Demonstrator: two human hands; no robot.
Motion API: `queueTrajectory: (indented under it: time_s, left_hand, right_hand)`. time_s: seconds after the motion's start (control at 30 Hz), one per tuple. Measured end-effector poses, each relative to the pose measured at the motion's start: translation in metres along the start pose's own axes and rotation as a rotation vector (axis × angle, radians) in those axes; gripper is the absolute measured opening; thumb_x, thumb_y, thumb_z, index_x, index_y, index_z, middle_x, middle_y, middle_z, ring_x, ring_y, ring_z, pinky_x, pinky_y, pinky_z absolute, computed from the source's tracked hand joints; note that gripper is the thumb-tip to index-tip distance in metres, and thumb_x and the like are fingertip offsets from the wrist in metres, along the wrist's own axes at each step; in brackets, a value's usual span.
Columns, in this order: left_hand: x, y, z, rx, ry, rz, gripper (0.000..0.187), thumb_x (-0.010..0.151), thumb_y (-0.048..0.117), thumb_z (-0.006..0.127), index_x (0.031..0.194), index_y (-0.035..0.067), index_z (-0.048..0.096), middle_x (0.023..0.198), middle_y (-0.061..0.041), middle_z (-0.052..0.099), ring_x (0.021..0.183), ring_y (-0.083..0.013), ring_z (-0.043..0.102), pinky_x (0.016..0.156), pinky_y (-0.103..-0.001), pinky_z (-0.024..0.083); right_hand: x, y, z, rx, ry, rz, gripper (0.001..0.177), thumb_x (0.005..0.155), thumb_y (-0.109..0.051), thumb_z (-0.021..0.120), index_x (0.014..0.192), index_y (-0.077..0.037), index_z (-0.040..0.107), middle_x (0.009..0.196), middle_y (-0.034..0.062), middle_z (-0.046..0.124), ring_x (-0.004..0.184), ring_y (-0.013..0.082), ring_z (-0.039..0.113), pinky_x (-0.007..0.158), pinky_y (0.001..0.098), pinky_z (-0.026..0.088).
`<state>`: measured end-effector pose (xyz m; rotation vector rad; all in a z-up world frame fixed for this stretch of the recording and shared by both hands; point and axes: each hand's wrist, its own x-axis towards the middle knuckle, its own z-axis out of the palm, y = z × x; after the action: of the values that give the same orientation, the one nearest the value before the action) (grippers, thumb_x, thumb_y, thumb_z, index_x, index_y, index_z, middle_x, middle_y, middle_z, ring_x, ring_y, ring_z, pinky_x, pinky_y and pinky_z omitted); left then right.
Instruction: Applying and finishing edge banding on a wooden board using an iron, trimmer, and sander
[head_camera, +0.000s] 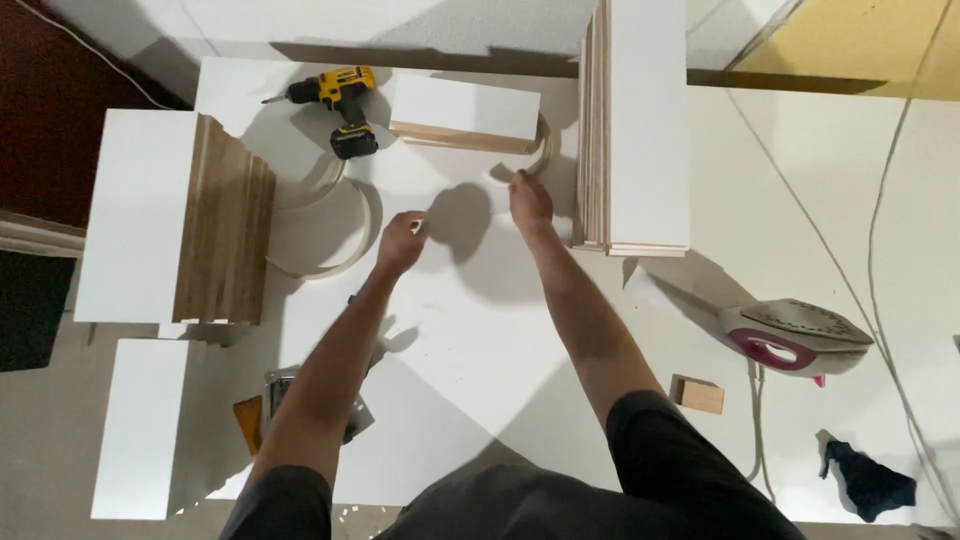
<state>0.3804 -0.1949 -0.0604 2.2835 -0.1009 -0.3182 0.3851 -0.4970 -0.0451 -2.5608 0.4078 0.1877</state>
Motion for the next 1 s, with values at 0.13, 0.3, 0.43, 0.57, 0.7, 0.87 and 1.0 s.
queueTrajectory:
  time_s: [0.13, 0.3, 0.43, 0.57, 0.7, 0.87, 1.0]
  left_hand:
    - [0.047, 0.010, -0.005, -0.060, 0.136, 0.062, 0.047, 0.099, 0.037, 0.071, 0.131, 0.003, 0.066, 0.127, -0.023, 0.066, 0.115, -0.0376, 0.069, 0.099, -0.045, 0.059]
    - [0.076, 0.049, -0.024, -0.377, 0.217, -0.028, 0.079, 0.102, 0.056, 0.070, 0.146, -0.005, 0.046, 0.142, -0.033, 0.051, 0.130, -0.0451, 0.056, 0.113, -0.051, 0.048]
    - [0.103, 0.038, -0.015, -0.729, 0.206, -0.089, 0.110, 0.104, 0.071, 0.071, 0.162, -0.003, 0.014, 0.163, -0.035, 0.019, 0.151, -0.0485, 0.028, 0.126, -0.059, 0.028]
    - [0.125, 0.039, -0.007, -0.782, 0.259, -0.137, 0.109, 0.103, 0.066, 0.071, 0.161, -0.006, 0.015, 0.161, -0.035, 0.025, 0.152, -0.0465, 0.030, 0.128, -0.055, 0.026]
    - [0.118, 0.066, -0.016, -0.843, 0.318, -0.128, 0.103, 0.104, 0.069, 0.065, 0.161, -0.004, 0.020, 0.158, -0.028, 0.030, 0.151, -0.0378, 0.033, 0.129, -0.049, 0.023]
    - [0.121, 0.089, -0.036, -0.784, 0.316, -0.156, 0.094, 0.100, 0.075, 0.062, 0.150, 0.003, 0.027, 0.152, -0.023, 0.033, 0.148, -0.0366, 0.035, 0.128, -0.050, 0.023]
    - [0.140, 0.070, -0.033, -0.616, 0.297, -0.216, 0.075, 0.092, 0.078, 0.063, 0.122, 0.012, 0.042, 0.127, -0.013, 0.052, 0.131, -0.0306, 0.053, 0.119, -0.051, 0.034]
  right_hand:
    - [-0.098, 0.026, 0.028, -0.348, 0.376, -0.366, 0.020, 0.105, -0.028, 0.055, 0.106, -0.011, 0.066, 0.084, 0.0087, 0.070, 0.075, 0.0280, 0.075, 0.064, 0.0411, 0.060]
    - [-0.236, 0.083, 0.023, -0.231, 0.263, -0.363, 0.011, 0.100, -0.027, 0.062, 0.100, -0.016, 0.065, 0.082, 0.0029, 0.065, 0.078, 0.0235, 0.072, 0.062, 0.0361, 0.058]
    - [-0.301, 0.114, -0.009, -0.229, 0.259, -0.277, 0.009, 0.092, -0.021, 0.071, 0.101, -0.019, 0.069, 0.087, -0.0001, 0.068, 0.080, 0.0196, 0.073, 0.066, 0.0307, 0.060]
    - [-0.298, 0.086, -0.029, -0.166, 0.162, -0.113, 0.027, 0.091, -0.018, 0.070, 0.118, -0.015, 0.066, 0.087, 0.0050, 0.069, 0.079, 0.0239, 0.073, 0.066, 0.0364, 0.064]
    - [-0.222, 0.010, -0.049, 0.375, 0.102, -0.017, 0.038, 0.094, -0.033, 0.075, 0.125, -0.013, 0.067, 0.104, 0.0129, 0.072, 0.095, 0.0323, 0.073, 0.078, 0.0436, 0.062]
    - [-0.052, -0.034, -0.050, 0.845, 0.175, 0.292, 0.063, 0.105, -0.054, 0.056, 0.148, -0.009, 0.048, 0.150, 0.0235, 0.051, 0.139, 0.0393, 0.051, 0.116, 0.0512, 0.042]
    - [0.013, -0.052, -0.061, 1.155, 0.255, 0.147, 0.099, 0.105, -0.064, 0.052, 0.162, 0.007, 0.014, 0.166, 0.0334, 0.014, 0.156, 0.0476, 0.013, 0.129, 0.0557, 0.012]
